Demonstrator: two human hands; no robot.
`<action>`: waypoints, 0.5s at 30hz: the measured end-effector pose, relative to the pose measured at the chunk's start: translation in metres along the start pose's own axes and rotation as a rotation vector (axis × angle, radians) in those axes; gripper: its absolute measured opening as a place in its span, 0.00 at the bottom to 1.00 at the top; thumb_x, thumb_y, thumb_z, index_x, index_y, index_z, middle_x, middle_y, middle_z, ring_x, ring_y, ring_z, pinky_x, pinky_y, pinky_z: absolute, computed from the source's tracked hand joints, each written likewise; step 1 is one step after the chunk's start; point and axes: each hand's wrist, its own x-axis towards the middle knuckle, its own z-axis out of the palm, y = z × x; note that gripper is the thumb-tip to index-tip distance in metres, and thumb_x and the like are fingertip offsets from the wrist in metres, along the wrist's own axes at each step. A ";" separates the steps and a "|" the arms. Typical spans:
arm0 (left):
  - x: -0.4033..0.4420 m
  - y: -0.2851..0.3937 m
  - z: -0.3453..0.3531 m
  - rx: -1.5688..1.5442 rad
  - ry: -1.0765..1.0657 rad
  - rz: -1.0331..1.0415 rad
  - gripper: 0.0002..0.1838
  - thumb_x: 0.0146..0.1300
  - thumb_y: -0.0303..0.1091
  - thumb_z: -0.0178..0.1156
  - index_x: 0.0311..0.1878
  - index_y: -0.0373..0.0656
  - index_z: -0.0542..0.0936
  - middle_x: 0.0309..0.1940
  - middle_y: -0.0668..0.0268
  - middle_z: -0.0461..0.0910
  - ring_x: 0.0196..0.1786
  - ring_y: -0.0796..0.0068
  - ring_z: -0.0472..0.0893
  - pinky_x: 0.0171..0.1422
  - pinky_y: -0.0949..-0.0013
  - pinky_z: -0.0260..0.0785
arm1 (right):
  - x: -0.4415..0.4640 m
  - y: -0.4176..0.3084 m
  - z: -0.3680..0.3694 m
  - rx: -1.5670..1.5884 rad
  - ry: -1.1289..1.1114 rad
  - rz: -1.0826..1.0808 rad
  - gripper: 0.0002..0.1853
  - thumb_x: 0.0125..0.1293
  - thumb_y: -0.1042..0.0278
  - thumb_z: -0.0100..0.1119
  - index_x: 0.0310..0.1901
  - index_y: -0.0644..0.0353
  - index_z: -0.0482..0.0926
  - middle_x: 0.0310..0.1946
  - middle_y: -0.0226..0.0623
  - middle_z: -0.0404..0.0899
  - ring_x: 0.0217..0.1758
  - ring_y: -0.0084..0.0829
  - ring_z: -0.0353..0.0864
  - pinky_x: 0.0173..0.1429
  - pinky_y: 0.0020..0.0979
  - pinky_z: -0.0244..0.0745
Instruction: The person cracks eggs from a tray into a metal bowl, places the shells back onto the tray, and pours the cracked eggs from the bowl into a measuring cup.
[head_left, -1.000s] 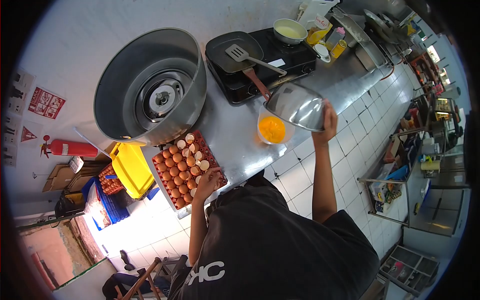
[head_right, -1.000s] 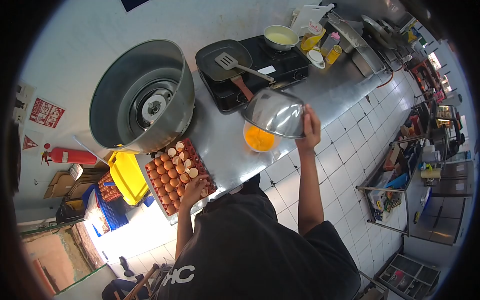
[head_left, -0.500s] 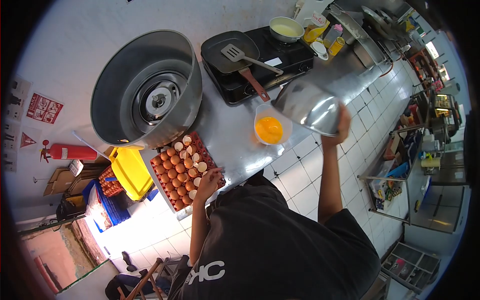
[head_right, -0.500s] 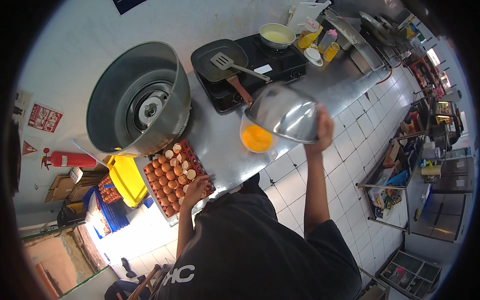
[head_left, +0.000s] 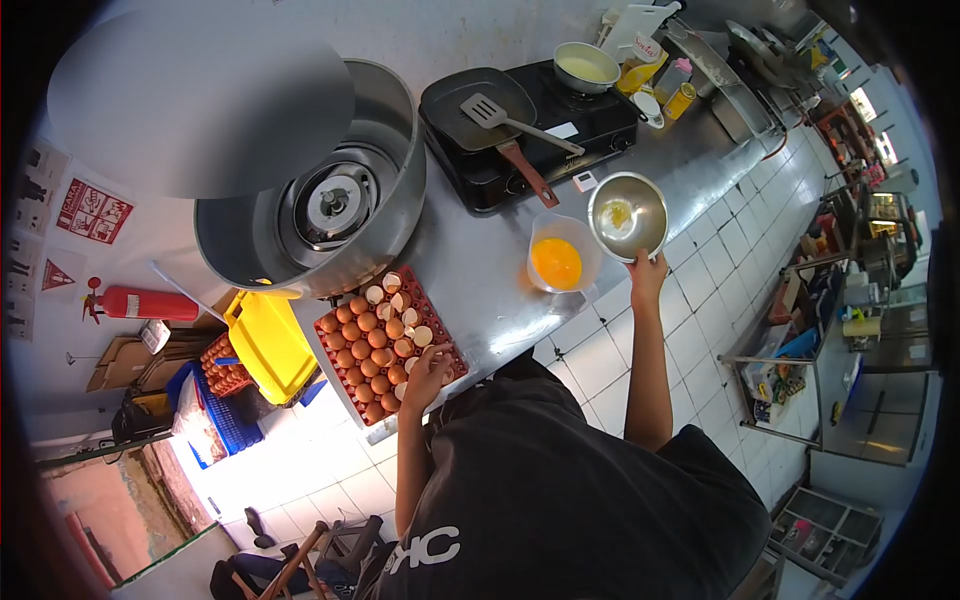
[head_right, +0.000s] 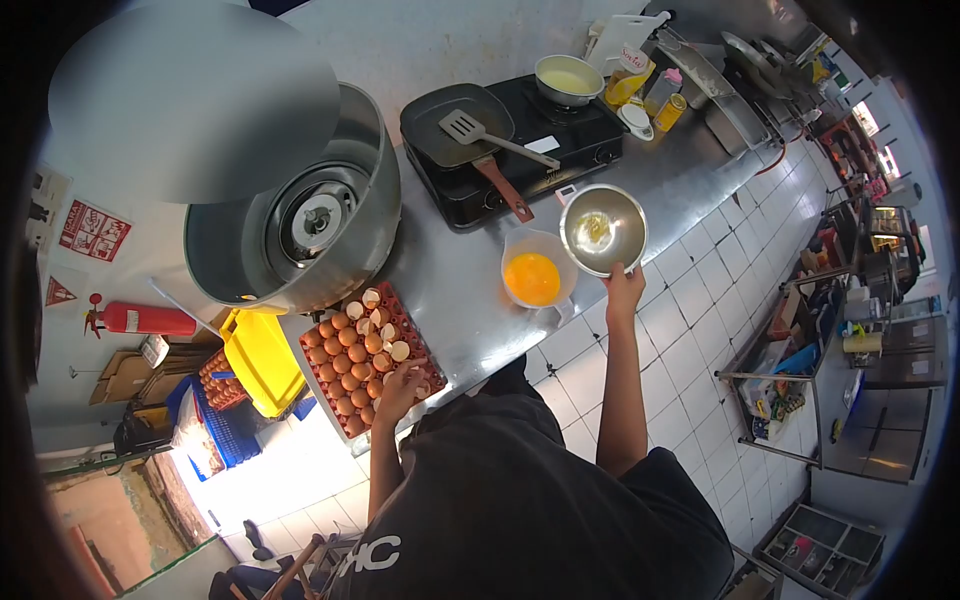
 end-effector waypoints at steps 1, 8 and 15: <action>-0.003 -0.004 -0.003 0.070 0.031 0.029 0.17 0.78 0.36 0.59 0.64 0.41 0.79 0.39 0.64 0.86 0.43 0.78 0.83 0.51 0.71 0.76 | 0.003 0.001 -0.007 -0.004 0.001 -0.007 0.17 0.72 0.76 0.54 0.59 0.73 0.77 0.47 0.46 0.82 0.45 0.37 0.86 0.53 0.29 0.86; -0.045 0.042 -0.018 0.160 -0.119 0.122 0.19 0.75 0.37 0.62 0.66 0.43 0.79 0.45 0.66 0.85 0.48 0.76 0.82 0.55 0.71 0.73 | -0.005 -0.005 -0.042 0.343 -0.069 0.364 0.13 0.74 0.76 0.52 0.49 0.82 0.75 0.45 0.51 0.81 0.46 0.38 0.86 0.58 0.33 0.90; -0.073 0.054 -0.014 0.180 -0.353 0.040 0.22 0.75 0.41 0.63 0.69 0.45 0.78 0.48 0.69 0.84 0.48 0.78 0.81 0.54 0.71 0.72 | -0.128 -0.033 0.006 -0.074 -0.382 0.305 0.11 0.73 0.70 0.55 0.46 0.72 0.78 0.43 0.40 0.78 0.42 0.28 0.80 0.51 0.32 0.84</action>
